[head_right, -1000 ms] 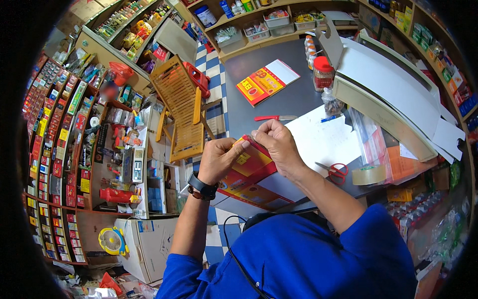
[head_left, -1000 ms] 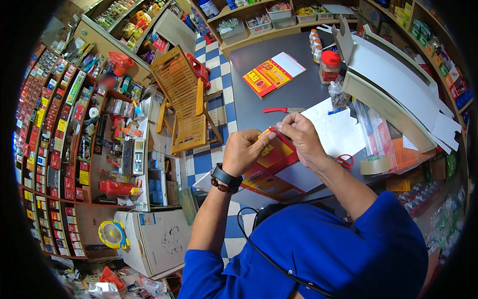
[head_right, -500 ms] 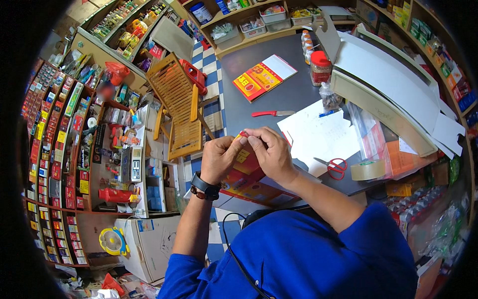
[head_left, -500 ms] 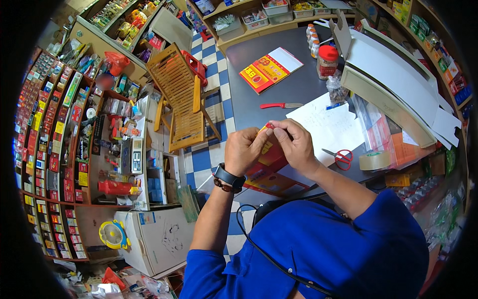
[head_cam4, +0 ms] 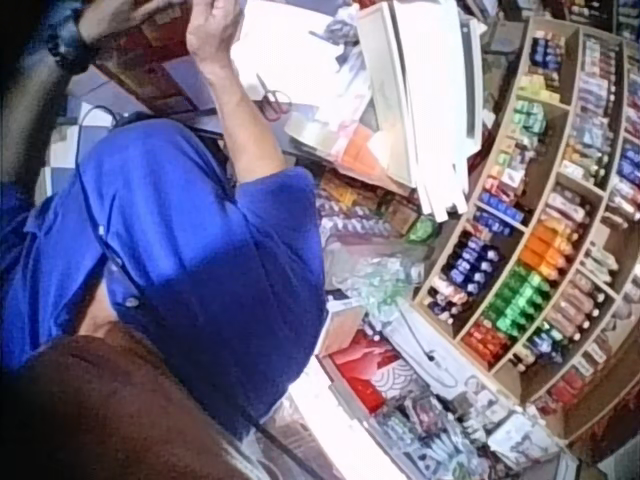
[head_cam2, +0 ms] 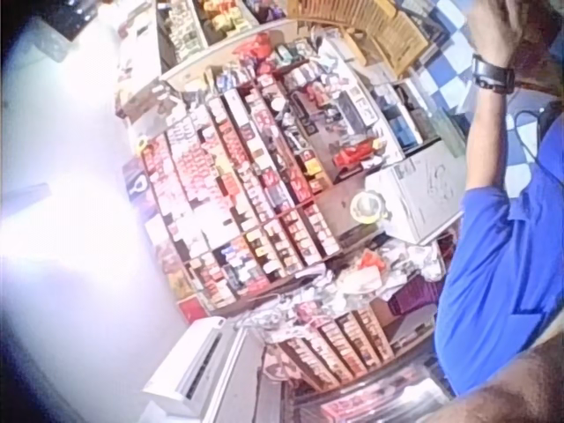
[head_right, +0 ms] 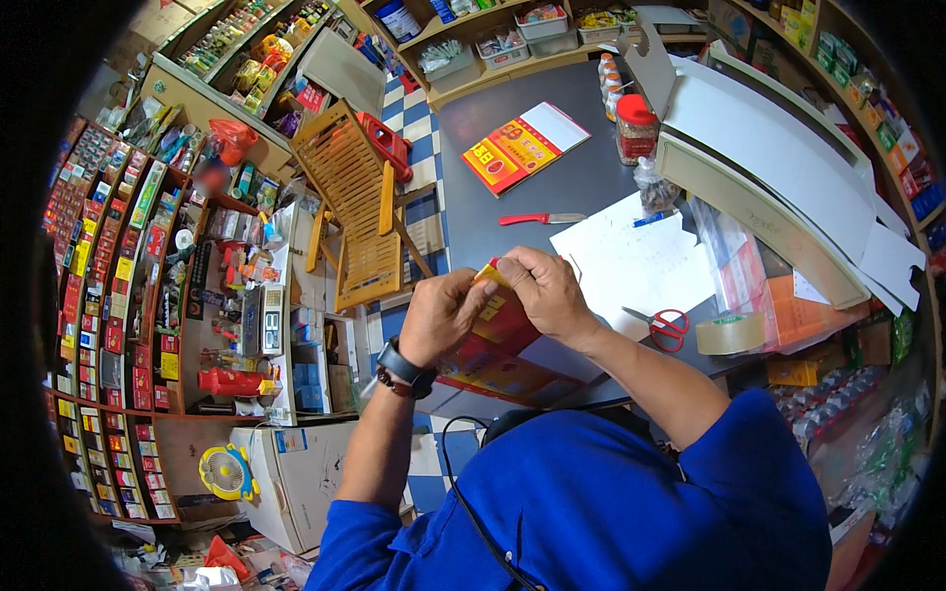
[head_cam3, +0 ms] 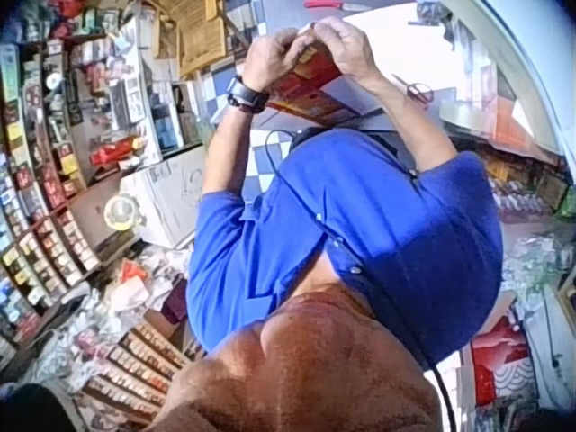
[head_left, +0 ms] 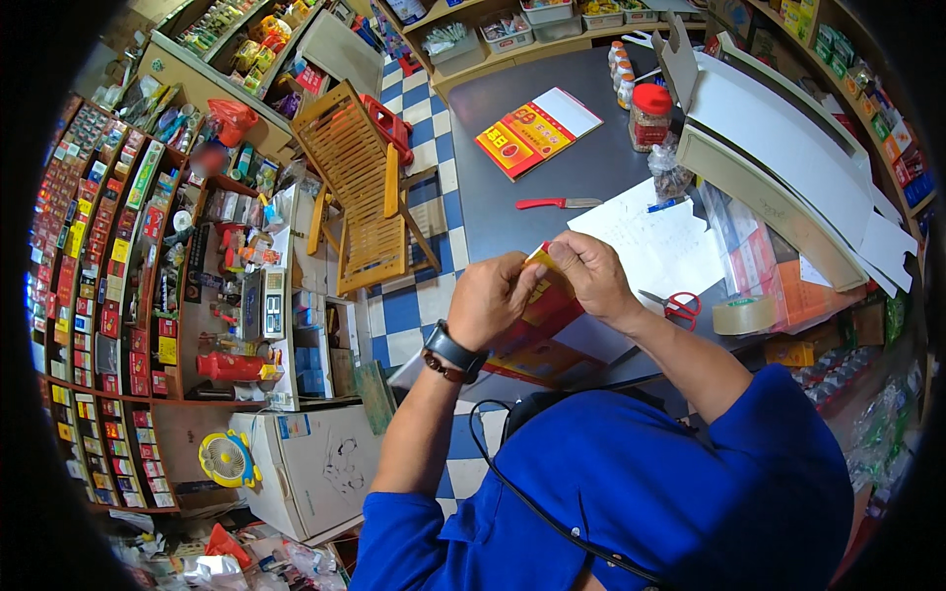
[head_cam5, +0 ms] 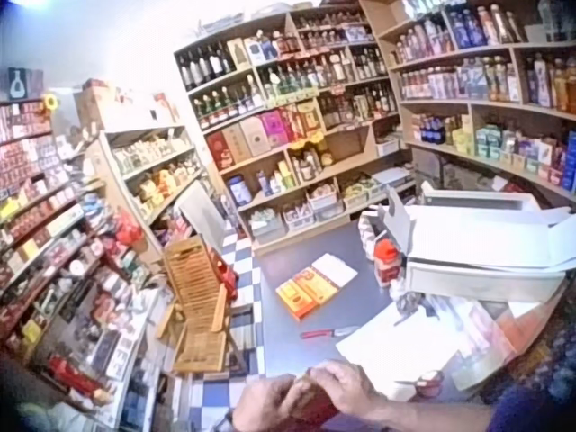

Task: The person assembles a flat cardboard box by folding the flaps and securing them with clear tape. They use scissors to cut the tape and trim excess material, then fold and tape the remaining edges to form a closed box.

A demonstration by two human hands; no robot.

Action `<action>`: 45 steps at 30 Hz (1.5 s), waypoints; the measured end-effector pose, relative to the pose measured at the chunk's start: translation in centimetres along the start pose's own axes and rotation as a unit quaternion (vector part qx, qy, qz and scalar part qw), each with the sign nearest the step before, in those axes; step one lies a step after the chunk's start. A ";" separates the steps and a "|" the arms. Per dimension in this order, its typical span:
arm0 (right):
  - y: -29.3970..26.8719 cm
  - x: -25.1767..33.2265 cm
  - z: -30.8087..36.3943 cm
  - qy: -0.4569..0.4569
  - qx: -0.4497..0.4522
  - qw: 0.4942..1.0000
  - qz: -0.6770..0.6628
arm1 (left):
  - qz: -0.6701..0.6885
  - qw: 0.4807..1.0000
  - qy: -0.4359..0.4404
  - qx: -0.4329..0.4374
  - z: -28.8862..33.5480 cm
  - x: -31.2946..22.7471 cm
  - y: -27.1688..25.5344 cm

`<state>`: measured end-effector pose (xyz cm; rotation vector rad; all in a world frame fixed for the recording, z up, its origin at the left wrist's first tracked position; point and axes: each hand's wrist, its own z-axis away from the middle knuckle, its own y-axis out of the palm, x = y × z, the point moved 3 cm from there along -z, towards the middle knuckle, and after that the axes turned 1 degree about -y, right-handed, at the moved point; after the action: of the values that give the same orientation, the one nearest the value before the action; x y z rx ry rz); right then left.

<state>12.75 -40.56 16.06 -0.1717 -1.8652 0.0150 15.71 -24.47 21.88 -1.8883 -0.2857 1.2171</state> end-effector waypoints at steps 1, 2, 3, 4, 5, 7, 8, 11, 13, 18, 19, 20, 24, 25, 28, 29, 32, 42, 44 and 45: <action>-0.4 -0.7 -0.1 0.018 -0.005 0.999 -0.034 | 0.030 0.999 0.015 0.011 0.2 -0.3 -0.2; -0.9 -1.4 -0.3 0.035 -0.010 0.997 -0.069 | -0.017 0.998 -0.012 0.060 0.3 -0.2 -0.8; -1.5 -1.9 -0.6 0.052 -0.015 0.993 -0.103 | -0.016 0.997 -0.025 0.077 0.3 -0.1 -1.0; -1.7 -1.9 -0.9 0.065 0.024 0.993 -0.093 | -0.017 0.995 -0.040 0.093 0.3 0.1 -1.3; -1.8 -2.0 -1.3 0.091 0.009 0.980 -0.175 | -0.017 0.992 -0.055 0.108 0.4 0.1 -1.4; -2.1 -1.4 -2.0 0.142 -0.019 0.932 -0.332 | -0.022 0.994 -0.063 0.091 0.2 0.4 -1.4; -3.1 0.6 -2.0 0.149 0.010 0.942 -0.301 | -0.022 0.994 -0.063 0.083 0.1 0.5 -1.4; -2.1 0.5 -2.3 -0.048 0.022 0.999 -0.008 | -0.014 0.994 -0.061 0.088 -0.4 -0.1 -1.1; -2.4 0.4 -2.5 -0.049 0.016 0.998 0.034 | 0.014 0.993 -0.052 0.104 -0.4 -0.1 -0.9; -3.2 1.6 -3.8 0.011 0.063 0.997 -0.034 | 0.069 0.989 -0.057 0.115 0.7 0.9 -1.8; -3.0 1.9 -4.3 0.006 0.086 0.996 -0.034 | 0.043 0.994 -0.042 0.091 0.9 1.5 -2.1; -3.6 2.7 -5.0 -0.035 0.049 0.994 -0.088 | 0.030 0.994 -0.071 0.076 0.6 2.5 -3.0; -9.3 5.5 -5.8 -0.196 -0.124 0.973 0.022 | 0.205 0.973 -0.088 -0.065 2.7 5.9 -7.4; -10.9 4.6 -5.2 -0.200 -0.191 0.953 0.124 | 0.259 0.957 -0.070 -0.110 3.3 6.3 -8.2; -11.3 -0.4 -3.6 -0.146 -0.214 0.961 0.097 | 0.330 0.920 -0.078 -0.195 5.7 8.1 -8.7; -10.7 -1.5 -2.9 -0.085 -0.199 0.972 0.091 | 0.348 0.907 -0.082 -0.222 6.4 8.2 -8.4; -8.9 -2.6 -1.4 0.064 -0.061 0.995 -0.037 | 0.470 0.849 -0.076 -0.230 7.3 8.8 -6.4; -8.8 -0.9 1.7 -0.094 -0.136 0.969 -0.182 | 0.508 0.815 -0.010 -0.280 11.1 7.4 -4.2; -8.5 0.2 2.7 -0.116 -0.134 0.966 -0.187 | 0.512 0.814 0.000 -0.275 11.2 7.5 -4.8; -8.3 0.8 3.1 -0.128 -0.134 0.964 -0.189 | 0.515 0.813 0.005 -0.272 11.3 7.6 -5.1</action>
<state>8.63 -48.39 16.71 0.0036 -2.1263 -0.5017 11.34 -10.88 19.00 -2.6743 0.5588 1.9595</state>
